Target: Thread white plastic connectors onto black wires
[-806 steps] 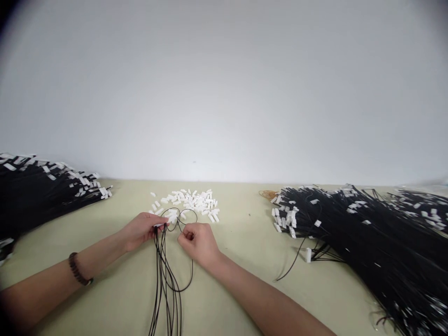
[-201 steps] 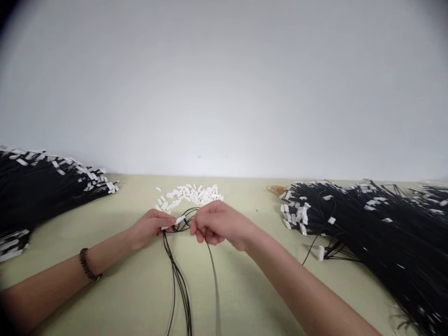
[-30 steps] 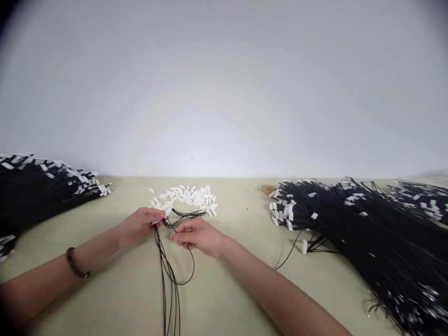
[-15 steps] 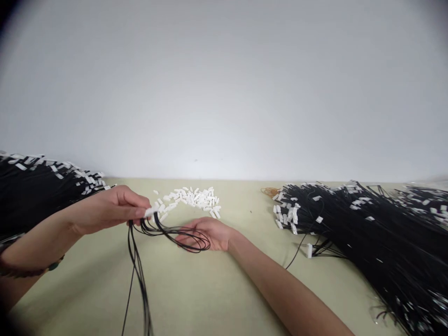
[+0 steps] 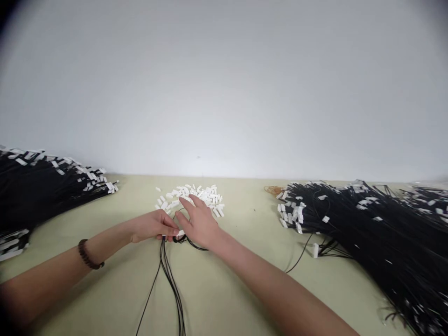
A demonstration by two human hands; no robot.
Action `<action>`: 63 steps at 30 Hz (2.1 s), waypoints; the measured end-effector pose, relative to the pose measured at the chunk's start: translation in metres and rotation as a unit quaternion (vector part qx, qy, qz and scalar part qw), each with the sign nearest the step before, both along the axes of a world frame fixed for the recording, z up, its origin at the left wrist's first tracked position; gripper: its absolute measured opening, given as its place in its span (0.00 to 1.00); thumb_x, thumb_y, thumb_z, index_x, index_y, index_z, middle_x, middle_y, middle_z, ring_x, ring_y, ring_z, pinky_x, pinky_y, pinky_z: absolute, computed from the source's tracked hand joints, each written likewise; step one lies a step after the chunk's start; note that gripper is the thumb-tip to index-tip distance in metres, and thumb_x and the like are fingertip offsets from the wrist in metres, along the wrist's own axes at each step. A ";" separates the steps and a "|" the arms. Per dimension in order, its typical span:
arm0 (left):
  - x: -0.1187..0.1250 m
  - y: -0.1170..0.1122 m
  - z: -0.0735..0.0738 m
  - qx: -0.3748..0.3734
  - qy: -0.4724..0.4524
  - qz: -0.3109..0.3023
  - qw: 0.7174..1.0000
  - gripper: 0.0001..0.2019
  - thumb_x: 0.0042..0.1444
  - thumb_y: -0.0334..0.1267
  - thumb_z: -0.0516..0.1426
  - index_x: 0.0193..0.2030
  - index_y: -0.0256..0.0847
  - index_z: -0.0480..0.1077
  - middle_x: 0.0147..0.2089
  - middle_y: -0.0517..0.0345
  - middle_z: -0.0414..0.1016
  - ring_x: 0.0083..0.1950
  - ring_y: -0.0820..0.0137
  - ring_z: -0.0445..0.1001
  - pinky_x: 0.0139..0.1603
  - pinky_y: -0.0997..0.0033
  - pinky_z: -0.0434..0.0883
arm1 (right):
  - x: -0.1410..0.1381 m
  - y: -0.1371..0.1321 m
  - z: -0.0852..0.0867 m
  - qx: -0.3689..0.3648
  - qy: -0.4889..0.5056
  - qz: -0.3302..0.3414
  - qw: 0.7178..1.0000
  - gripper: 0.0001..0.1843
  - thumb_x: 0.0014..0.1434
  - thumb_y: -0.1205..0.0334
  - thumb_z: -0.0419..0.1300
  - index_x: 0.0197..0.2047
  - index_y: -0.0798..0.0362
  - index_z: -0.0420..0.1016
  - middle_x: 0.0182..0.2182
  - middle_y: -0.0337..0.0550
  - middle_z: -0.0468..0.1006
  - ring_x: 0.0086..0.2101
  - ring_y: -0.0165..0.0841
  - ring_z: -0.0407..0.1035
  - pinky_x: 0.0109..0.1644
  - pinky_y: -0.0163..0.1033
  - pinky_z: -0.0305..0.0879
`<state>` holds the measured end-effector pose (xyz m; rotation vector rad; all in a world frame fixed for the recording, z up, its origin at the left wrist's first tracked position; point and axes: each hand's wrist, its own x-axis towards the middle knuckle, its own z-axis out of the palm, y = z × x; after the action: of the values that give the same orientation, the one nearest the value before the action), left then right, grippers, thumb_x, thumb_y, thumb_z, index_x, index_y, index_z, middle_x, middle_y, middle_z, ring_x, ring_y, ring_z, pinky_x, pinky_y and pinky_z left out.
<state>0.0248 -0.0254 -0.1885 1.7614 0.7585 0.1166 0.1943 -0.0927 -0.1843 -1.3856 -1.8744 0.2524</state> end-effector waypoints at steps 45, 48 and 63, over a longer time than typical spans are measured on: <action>0.005 0.000 -0.010 -0.071 -0.085 0.127 0.986 0.19 0.40 0.48 0.60 0.31 0.31 0.73 0.27 0.55 0.65 0.28 0.75 0.60 0.25 0.77 0.54 | 0.074 -0.077 0.123 -0.118 0.468 0.043 0.875 0.08 0.50 0.65 0.57 0.35 0.52 0.73 0.35 0.41 0.73 0.20 0.18 0.61 0.15 0.23 0.49; 0.004 0.000 -0.010 -0.080 -0.084 0.126 0.985 0.18 0.39 0.48 0.60 0.30 0.33 0.73 0.26 0.57 0.65 0.28 0.75 0.60 0.25 0.76 0.54 | 0.086 -0.078 0.126 -0.052 0.435 -0.014 0.899 0.08 0.53 0.60 0.56 0.36 0.49 0.74 0.37 0.43 0.72 0.22 0.18 0.60 0.16 0.25 0.50; 0.003 0.009 -0.023 -0.124 -0.150 0.157 0.968 0.15 0.42 0.45 0.59 0.30 0.33 0.72 0.27 0.56 0.65 0.30 0.75 0.60 0.27 0.78 0.55 | -0.002 -0.028 -0.016 0.016 0.044 -0.030 0.998 0.10 0.55 0.63 0.52 0.26 0.55 0.70 0.20 0.37 0.69 0.22 0.24 0.61 0.26 0.30 0.55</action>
<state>0.0275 -0.0163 -0.2119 1.3385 0.7859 0.4706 0.1927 -0.1203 -0.2003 -1.3849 -1.7548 0.2482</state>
